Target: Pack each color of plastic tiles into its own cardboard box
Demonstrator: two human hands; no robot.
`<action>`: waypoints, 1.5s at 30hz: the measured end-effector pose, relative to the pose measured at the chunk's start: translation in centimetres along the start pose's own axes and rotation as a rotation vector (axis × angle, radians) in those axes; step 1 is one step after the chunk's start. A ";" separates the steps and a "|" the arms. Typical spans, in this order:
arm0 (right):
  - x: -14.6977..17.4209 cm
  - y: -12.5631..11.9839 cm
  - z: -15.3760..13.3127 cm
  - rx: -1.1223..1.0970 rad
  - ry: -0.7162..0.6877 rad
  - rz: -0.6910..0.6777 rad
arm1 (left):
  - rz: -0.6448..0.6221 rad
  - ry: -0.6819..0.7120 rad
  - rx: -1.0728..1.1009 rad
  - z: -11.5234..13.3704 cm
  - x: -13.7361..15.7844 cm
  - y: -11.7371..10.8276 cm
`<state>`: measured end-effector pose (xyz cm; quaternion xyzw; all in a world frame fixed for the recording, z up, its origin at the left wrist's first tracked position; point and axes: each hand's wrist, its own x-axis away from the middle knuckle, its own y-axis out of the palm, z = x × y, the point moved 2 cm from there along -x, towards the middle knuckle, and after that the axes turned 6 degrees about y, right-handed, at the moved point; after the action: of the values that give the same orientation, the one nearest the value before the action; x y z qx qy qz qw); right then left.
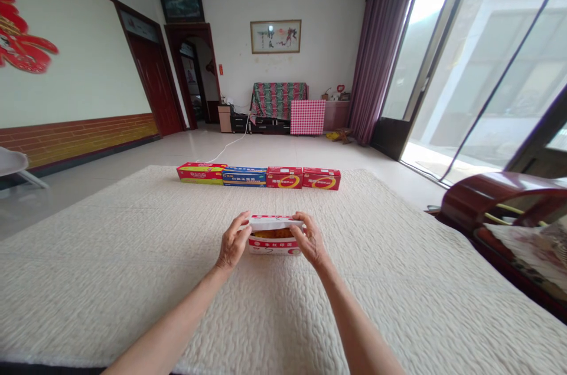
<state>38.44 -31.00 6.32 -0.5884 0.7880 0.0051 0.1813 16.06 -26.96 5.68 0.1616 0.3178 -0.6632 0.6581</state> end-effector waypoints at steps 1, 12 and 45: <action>0.0 0.0 0.1 0.001 -0.004 0.001 | -0.023 0.050 -0.016 0.1 0.1 0.1; 0.8 0.0 0.2 0.057 -0.083 0.021 | -0.035 0.202 -0.147 -1.1 0.3 0.7; -2.5 -5.0 0.5 0.606 -0.219 -0.222 | -0.036 0.118 -0.105 -2.5 -2.2 7.7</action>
<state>43.84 -30.15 7.64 -0.5858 0.6607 -0.1859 0.4311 23.27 -23.11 3.61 0.1598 0.3933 -0.6466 0.6338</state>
